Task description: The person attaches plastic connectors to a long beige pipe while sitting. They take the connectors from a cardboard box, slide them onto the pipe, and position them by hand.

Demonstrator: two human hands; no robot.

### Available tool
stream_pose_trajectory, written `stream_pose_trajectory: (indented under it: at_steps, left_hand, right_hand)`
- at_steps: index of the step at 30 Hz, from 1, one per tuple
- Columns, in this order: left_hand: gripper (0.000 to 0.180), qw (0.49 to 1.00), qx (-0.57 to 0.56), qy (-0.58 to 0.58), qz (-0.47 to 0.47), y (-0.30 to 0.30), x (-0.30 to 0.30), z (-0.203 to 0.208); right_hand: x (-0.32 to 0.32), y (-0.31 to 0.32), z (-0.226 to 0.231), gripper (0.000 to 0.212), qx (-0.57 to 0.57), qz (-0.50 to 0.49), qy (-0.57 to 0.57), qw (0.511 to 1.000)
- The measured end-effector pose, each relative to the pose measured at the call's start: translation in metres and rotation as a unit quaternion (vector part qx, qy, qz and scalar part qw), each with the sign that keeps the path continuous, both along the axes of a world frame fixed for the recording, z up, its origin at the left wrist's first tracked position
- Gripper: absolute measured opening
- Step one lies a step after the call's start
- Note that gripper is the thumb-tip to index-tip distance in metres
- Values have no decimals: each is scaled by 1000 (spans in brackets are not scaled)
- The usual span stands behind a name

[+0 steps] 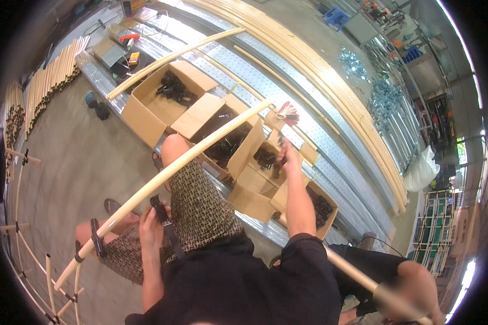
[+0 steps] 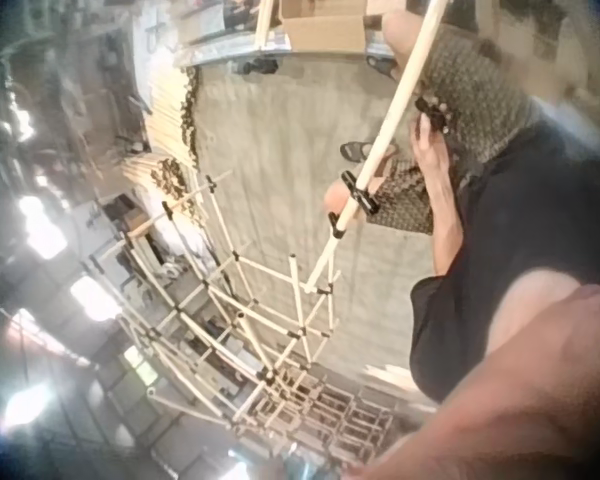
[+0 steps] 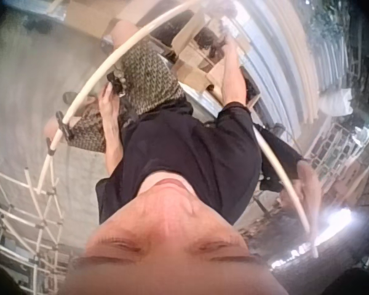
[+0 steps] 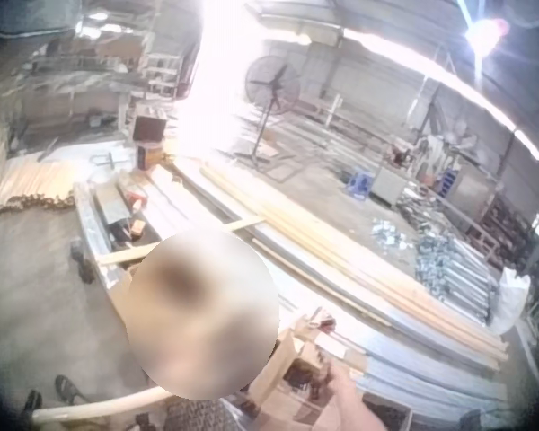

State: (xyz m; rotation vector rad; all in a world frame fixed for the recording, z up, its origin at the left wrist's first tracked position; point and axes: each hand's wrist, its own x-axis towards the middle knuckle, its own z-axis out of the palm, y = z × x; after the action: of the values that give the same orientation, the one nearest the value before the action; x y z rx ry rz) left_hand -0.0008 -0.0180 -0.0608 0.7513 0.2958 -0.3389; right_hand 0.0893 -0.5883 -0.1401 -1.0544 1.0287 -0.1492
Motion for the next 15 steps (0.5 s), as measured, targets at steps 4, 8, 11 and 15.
stream_pose_trajectory:
  at_steps: [4, 8, 11, 15]
  left_hand:
    - [29, 999, -26, 35, 10, 6, -5, 0]
    - [25, 998, -49, 35, -7, 3, 0, -1]
    - [22, 998, -54, 31, -3, 7, -3, -6]
    - [22, 999, -34, 30, 1, 6, -3, -8]
  right_hand:
    - [11, 23, 56, 43, -177, 93, 43, 979]
    - [-29, 81, 81, 56, 0, 207, 29, 978]
    - [-42, 149, 106, 55, 76, 283, -16, 956]
    - [-47, 211, 134, 45, 130, 343, -34, 930]
